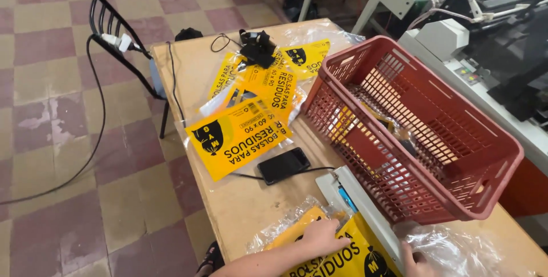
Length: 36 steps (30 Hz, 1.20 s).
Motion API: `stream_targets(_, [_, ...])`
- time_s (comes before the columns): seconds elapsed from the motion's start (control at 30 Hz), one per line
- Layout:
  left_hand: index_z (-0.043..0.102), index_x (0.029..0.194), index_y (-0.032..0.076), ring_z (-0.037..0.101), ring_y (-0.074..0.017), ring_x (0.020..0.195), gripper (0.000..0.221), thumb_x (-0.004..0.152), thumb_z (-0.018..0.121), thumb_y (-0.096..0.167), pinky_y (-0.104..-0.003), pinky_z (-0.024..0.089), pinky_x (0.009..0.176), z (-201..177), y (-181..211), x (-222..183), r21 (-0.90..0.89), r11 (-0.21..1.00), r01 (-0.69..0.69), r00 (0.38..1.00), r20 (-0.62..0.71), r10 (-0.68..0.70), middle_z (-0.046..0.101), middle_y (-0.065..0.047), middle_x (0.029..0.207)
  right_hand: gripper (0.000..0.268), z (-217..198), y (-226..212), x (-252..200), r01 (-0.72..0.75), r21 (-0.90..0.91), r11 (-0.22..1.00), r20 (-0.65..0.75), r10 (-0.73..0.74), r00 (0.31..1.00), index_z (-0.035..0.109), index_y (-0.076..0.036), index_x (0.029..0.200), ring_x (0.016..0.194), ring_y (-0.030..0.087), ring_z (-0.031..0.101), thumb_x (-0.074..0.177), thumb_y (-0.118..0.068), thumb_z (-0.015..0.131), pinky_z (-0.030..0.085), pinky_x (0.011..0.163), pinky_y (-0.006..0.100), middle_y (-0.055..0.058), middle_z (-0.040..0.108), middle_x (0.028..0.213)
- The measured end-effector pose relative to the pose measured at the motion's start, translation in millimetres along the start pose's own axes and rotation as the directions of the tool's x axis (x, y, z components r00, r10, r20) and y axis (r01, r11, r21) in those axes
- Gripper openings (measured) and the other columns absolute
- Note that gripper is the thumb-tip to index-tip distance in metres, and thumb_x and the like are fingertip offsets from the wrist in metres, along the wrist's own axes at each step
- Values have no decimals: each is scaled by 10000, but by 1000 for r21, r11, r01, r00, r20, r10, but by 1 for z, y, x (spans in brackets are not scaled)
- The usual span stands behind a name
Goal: The person is using a manual heat sealer to close the ends of plastic bags and then organizing them into stacks or baskets.
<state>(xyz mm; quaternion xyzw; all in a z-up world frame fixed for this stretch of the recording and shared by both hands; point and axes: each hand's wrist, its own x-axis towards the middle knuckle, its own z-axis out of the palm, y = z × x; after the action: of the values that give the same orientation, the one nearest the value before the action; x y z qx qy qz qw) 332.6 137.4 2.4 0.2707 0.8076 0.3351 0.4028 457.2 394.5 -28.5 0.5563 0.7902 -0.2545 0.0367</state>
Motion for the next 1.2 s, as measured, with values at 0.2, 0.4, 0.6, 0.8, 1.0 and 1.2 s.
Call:
stream_targets(0.2, [468,874,141,431,-132,644,392,985,548,509,-283,361,493,2,-1,4,45,999,1,1000,10,-2,470,1,776,842,9,11,14,21,118,993,3,-21,1000,554,-32,1442,1387,435,435,886,-660,484,270,1210,474,232,485,1510])
stream_targets(0.4, [485,957,114,455,-152,650,398,948,578,501,-307,365,495,-9,6,-11,26,999,19,997,78,-20,482,-11,798,946,9,7,18,-95,-18,995,20,96,995,734,11,1256,1109,428,679,882,-802,426,494,978,461,283,714,1253])
stream_targets(0.6, [498,1025,101,364,-67,579,200,1002,577,283,-199,315,413,-4,15,-24,7,999,45,998,53,-46,424,14,770,876,-26,-17,-39,42,-376,926,-46,-64,997,706,-85,1206,1144,385,688,949,-714,153,516,932,459,248,734,1198])
stream_targets(0.8, [569,1140,136,635,-159,847,194,972,548,229,-319,523,687,-9,34,-46,-119,983,142,987,-58,-149,640,-31,999,472,-22,1,-19,240,-199,950,-174,-276,945,585,-44,1110,1070,475,619,953,-381,295,451,886,577,269,646,1178])
stream_targets(1.0, [554,1284,-38,546,-515,1241,467,939,639,265,-604,455,1038,23,-30,-2,-155,965,-211,969,-163,186,606,-355,1268,212,-62,-11,-68,724,-476,499,-432,-850,302,671,-126,1066,1037,283,647,862,-155,620,476,944,395,77,676,1002])
stream_targets(1.2, [503,972,113,553,-162,733,116,953,602,172,-292,467,607,16,-26,-57,-443,857,-263,965,-113,238,565,-46,846,302,-75,-15,-143,808,-296,510,-370,-841,395,642,2,1167,1082,306,600,960,-214,600,475,957,434,141,676,1144])
